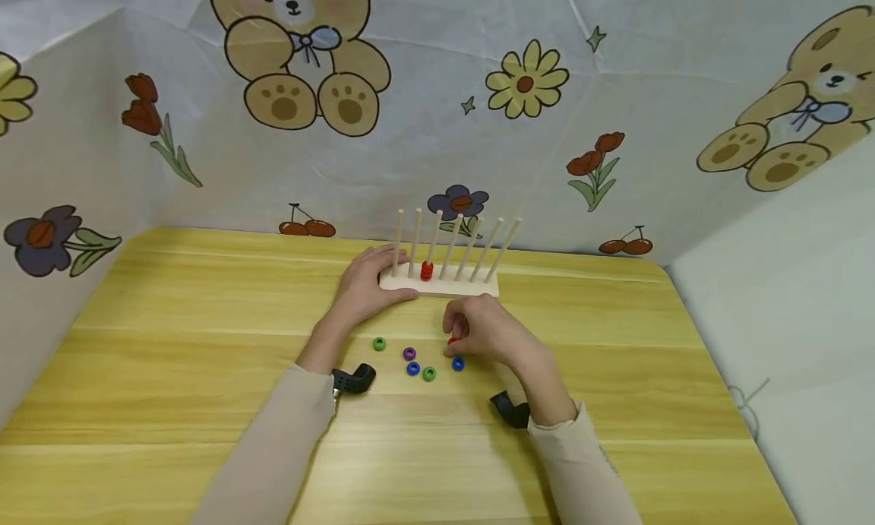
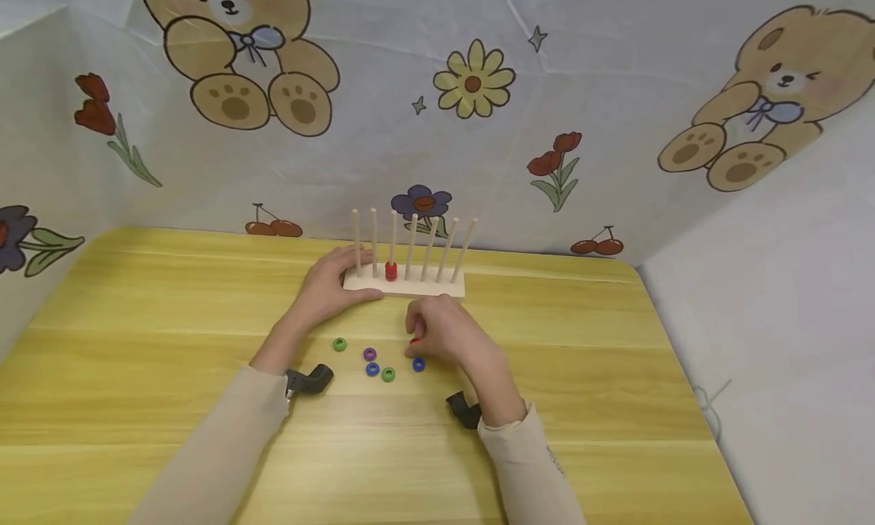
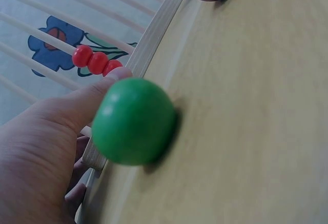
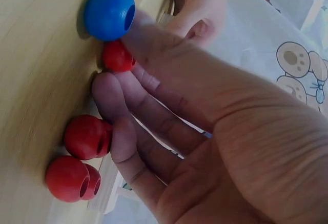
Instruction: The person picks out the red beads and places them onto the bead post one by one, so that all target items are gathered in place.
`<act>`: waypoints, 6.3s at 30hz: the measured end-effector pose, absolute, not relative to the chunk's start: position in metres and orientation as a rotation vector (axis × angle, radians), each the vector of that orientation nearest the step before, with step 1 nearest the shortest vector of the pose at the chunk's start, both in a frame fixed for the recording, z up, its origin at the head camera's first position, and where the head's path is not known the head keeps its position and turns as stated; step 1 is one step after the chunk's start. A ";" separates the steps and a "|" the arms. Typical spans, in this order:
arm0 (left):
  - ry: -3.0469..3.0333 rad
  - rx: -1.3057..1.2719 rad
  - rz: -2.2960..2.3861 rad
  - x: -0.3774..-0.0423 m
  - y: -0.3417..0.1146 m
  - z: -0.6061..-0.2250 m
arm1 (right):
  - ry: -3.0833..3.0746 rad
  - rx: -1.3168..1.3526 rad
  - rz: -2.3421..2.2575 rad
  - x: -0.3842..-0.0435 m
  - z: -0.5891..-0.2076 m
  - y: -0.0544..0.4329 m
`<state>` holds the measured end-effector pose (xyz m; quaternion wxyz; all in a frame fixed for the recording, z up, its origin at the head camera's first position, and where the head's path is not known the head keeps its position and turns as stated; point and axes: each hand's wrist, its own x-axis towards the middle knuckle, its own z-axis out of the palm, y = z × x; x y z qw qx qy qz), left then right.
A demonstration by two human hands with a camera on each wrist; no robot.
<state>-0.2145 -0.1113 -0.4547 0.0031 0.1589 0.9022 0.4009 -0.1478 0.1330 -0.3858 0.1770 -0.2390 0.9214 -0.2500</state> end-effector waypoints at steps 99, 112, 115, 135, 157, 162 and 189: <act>2.822 0.481 1.215 -0.213 -0.111 -0.456 | 2.745 -0.570 -0.949 -0.149 -0.412 0.181; 2.821 0.492 1.216 -0.213 -0.111 -0.457 | 2.934 -0.550 -0.996 -0.145 -0.408 0.172; 2.819 0.485 1.230 -0.213 -0.111 -0.457 | 2.951 -0.563 -1.049 -0.145 -0.406 0.170; 2.817 0.488 1.228 -0.214 -0.113 -0.453 | 3.213 -1.016 -1.502 -0.167 -0.343 0.132; 2.846 0.551 1.246 -0.217 -0.114 -0.459 | 3.378 -1.034 -1.533 -0.196 -0.327 0.090; 2.843 0.558 1.242 -0.217 -0.115 -0.459 | 3.328 -1.057 -1.484 -0.197 -0.328 0.091; 2.835 0.501 1.206 -0.215 -0.110 -0.457 | 3.313 -1.127 -1.561 -0.170 -0.331 0.129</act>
